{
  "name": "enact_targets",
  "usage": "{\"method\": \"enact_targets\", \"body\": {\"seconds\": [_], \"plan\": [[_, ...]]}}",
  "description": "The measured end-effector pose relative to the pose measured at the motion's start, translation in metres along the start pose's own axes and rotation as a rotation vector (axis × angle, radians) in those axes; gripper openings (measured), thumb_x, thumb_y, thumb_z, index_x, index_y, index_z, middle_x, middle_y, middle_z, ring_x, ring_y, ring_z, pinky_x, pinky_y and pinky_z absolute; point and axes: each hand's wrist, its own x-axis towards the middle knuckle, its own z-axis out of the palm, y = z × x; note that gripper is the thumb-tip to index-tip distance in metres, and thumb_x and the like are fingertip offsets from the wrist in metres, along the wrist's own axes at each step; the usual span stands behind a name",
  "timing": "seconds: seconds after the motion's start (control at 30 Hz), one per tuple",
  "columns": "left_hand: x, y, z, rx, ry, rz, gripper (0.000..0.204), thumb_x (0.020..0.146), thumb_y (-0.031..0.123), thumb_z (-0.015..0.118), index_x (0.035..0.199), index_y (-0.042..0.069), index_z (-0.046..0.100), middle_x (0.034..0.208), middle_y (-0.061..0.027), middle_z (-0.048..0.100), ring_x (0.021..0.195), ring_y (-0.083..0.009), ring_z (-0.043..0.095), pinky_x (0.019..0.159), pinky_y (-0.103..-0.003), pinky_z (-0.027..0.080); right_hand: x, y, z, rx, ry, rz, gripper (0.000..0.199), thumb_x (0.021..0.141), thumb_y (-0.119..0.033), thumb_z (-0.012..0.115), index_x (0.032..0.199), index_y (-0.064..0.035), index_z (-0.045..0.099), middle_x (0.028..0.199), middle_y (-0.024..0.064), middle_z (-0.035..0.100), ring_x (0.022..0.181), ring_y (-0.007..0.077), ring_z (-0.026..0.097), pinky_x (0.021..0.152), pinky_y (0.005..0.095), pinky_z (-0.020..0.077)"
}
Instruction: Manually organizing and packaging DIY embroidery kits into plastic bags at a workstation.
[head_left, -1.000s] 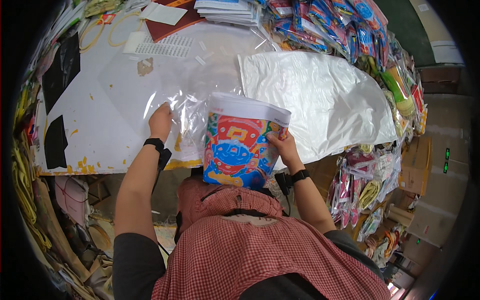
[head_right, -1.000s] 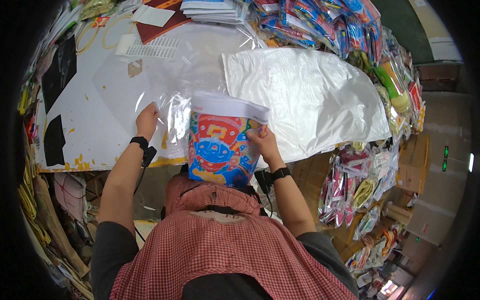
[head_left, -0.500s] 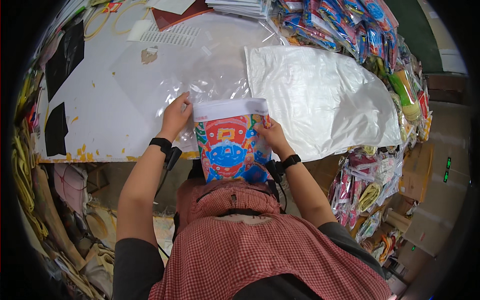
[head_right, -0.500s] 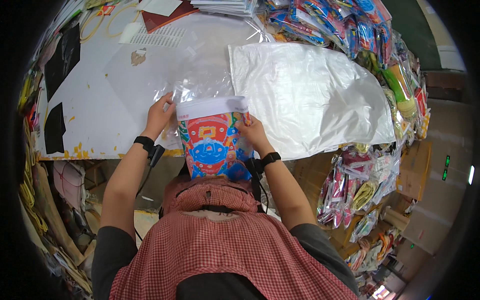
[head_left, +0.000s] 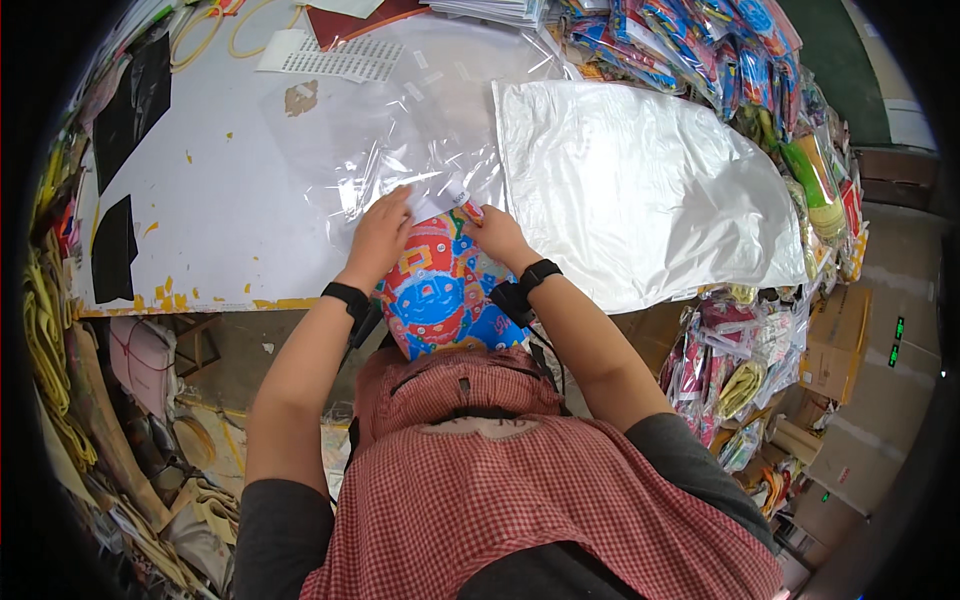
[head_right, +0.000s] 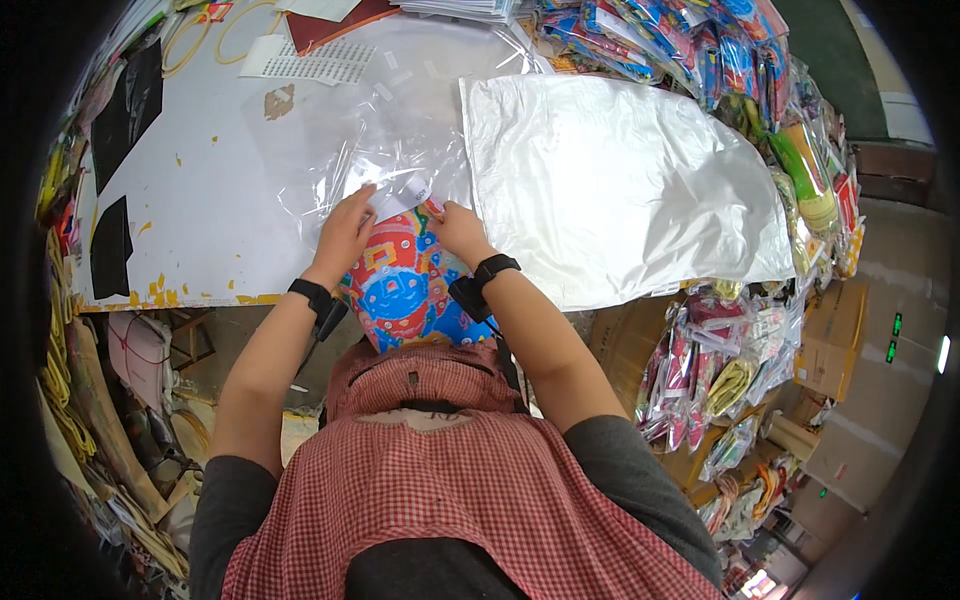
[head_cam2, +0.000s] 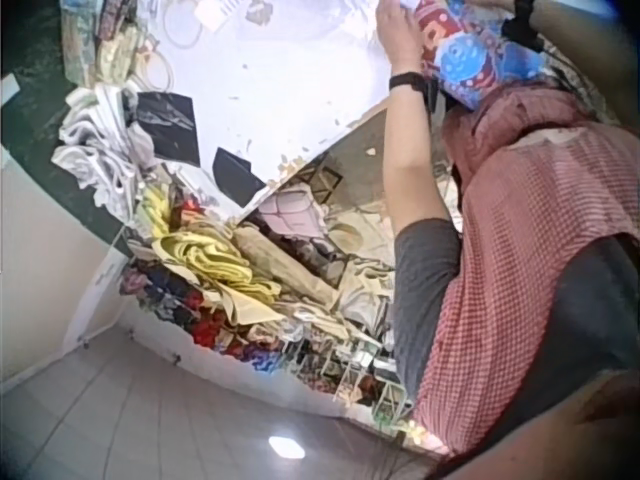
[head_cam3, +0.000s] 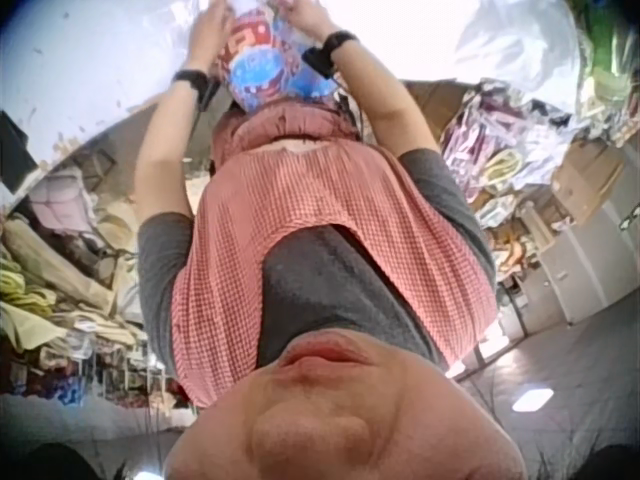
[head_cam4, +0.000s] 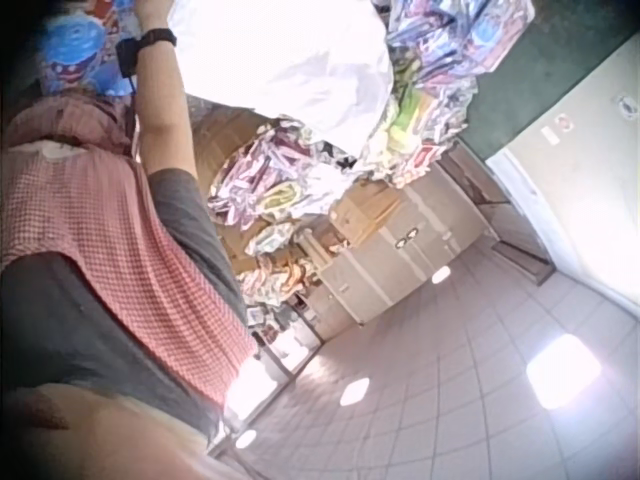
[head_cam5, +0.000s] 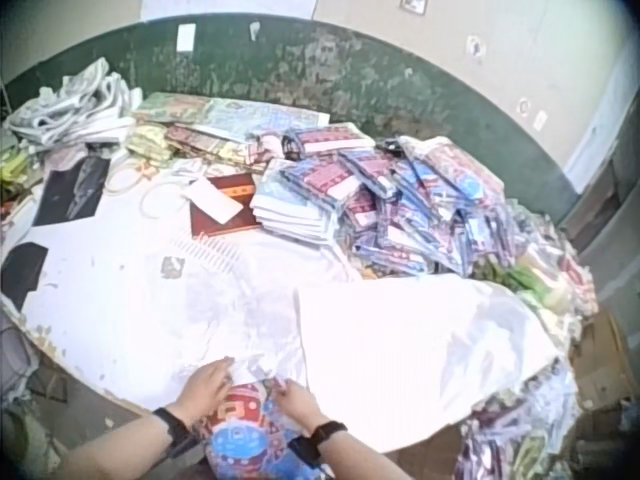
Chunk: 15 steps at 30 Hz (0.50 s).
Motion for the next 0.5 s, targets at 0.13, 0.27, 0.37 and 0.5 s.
{"method": "enact_targets", "body": {"seconds": [0.13, 0.27, 0.37, 0.5], "plan": [[-0.035, -0.025, 0.005, 0.120, 0.151, -0.152, 0.037, 0.078, 0.007, 0.056, 0.115, 0.003, 0.049, 0.115, -0.0153, 0.053, 0.114, -0.0321, 0.044, 0.097, -0.042, 0.032, 0.006, 0.019, 0.001, 0.052, -0.078, 0.134, 0.037, 0.071, -0.033, 0.065, 0.087, -0.0001, 0.056, 0.081, 0.0215, 0.061, 0.079, 0.0351, 0.061, 0.069, 0.0402, 0.0476], [-0.032, -0.021, 0.003, 0.219, 0.153, -0.114, 0.037, 0.078, 0.009, 0.056, 0.114, 0.003, 0.050, 0.119, -0.0153, 0.052, 0.114, -0.0315, 0.044, 0.097, -0.041, 0.032, 0.004, 0.020, -0.002, 0.123, -0.106, 0.184, 0.043, 0.069, -0.033, 0.067, 0.093, 0.0010, 0.055, 0.083, 0.0194, 0.062, 0.080, 0.0332, 0.062, 0.071, 0.0394, 0.0479], [-0.023, -0.017, 0.006, 0.234, 0.138, -0.103, 0.034, 0.078, 0.010, 0.057, 0.111, 0.004, 0.052, 0.119, -0.0147, 0.052, 0.114, -0.0297, 0.045, 0.097, -0.040, 0.032, 0.001, 0.010, -0.002, 0.238, 0.034, 0.187, 0.050, 0.068, -0.031, 0.069, 0.101, 0.0024, 0.052, 0.085, 0.0184, 0.063, 0.082, 0.0320, 0.062, 0.073, 0.0384, 0.0479], [-0.003, -0.007, 0.006, 0.127, 0.146, -0.171, 0.025, 0.079, 0.009, 0.056, 0.103, 0.005, 0.055, 0.110, -0.0121, 0.057, 0.100, -0.0283, 0.053, 0.088, -0.040, 0.038, 0.011, 0.001, 0.001, 0.269, 0.369, -0.005, 0.052, 0.070, -0.029, 0.068, 0.106, 0.0033, 0.049, 0.087, 0.0187, 0.063, 0.086, 0.0321, 0.061, 0.075, 0.0374, 0.0472]]}}
